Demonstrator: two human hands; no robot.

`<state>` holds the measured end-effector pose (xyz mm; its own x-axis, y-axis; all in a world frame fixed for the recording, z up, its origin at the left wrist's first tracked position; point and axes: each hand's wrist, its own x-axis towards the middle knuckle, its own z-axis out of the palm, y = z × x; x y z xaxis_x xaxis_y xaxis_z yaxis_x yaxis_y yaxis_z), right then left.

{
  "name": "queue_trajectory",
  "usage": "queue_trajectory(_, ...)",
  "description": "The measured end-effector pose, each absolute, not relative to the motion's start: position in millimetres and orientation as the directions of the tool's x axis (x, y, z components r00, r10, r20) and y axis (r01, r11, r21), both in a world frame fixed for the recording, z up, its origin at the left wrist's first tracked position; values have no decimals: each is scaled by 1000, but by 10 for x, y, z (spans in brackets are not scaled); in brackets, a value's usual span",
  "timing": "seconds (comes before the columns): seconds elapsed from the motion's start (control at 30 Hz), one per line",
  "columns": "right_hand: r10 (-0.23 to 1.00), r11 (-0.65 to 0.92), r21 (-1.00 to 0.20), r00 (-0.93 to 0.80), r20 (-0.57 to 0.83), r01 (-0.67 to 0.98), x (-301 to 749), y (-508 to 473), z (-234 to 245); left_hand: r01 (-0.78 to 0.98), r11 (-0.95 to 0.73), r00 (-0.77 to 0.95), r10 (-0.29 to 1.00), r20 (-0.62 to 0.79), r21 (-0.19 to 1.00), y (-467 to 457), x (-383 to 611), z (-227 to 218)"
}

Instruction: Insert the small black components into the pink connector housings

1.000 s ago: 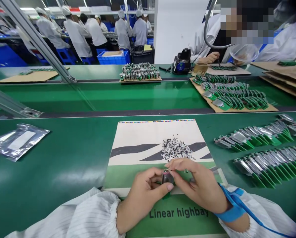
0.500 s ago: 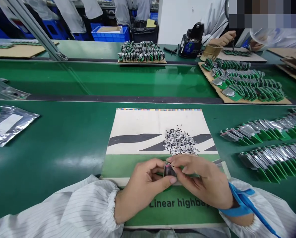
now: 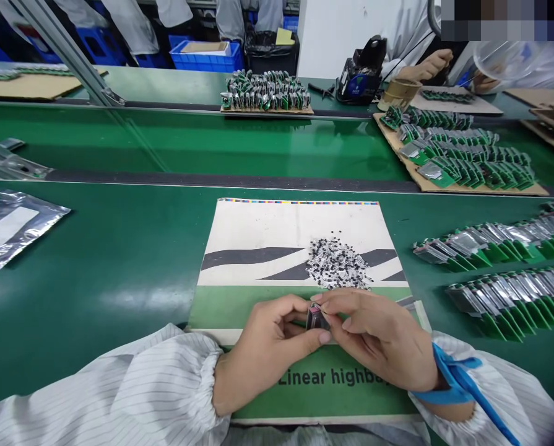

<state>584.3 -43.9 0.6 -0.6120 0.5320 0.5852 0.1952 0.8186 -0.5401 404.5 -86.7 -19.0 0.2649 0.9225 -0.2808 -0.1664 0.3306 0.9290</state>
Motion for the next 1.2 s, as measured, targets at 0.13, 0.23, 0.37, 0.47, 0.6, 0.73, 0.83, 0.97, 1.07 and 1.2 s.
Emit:
queue_trajectory(0.13,531,821,-534,-617,581,203,5844,-441,-5,-163,318,261,927,-270,934,-868,4042,-188)
queue_trajectory(0.23,534,826,-518,-601,595,220,5831,-442,-6,-157,317,261,927,-271,935,-870,4042,-184)
queue_trajectory(0.37,562,809,-541,-575,595,231,5813,-446,7,-158,318,272,924,-269,935,-875,4041,-176)
queue_trajectory(0.47,599,778,-581,-560,572,239,5809,-463,13,-168,317,272,925,-265,933,-878,4040,-169)
queue_trajectory(0.6,701,680,-696,-484,524,232,5809,-502,-17,-159,295,257,934,-249,942,-879,4040,-169)
queue_trajectory(0.73,750,598,-786,-457,479,158,5811,-522,-66,-106,281,256,935,-247,954,-872,4040,-179)
queue_trajectory(0.83,761,567,-814,-456,461,123,5811,-520,-81,-71,270,254,936,-245,960,-872,4039,-185)
queue_trajectory(0.97,767,562,-816,-454,454,134,5805,-520,-80,-45,255,263,936,-235,966,-880,4036,-183)
queue_trajectory(1.07,775,563,-812,-439,455,152,5801,-529,-76,-47,247,275,935,-225,968,-880,4035,-168)
queue_trajectory(1.2,774,573,-799,-439,456,182,5790,-534,-62,-44,235,286,934,-213,971,-871,4038,-143)
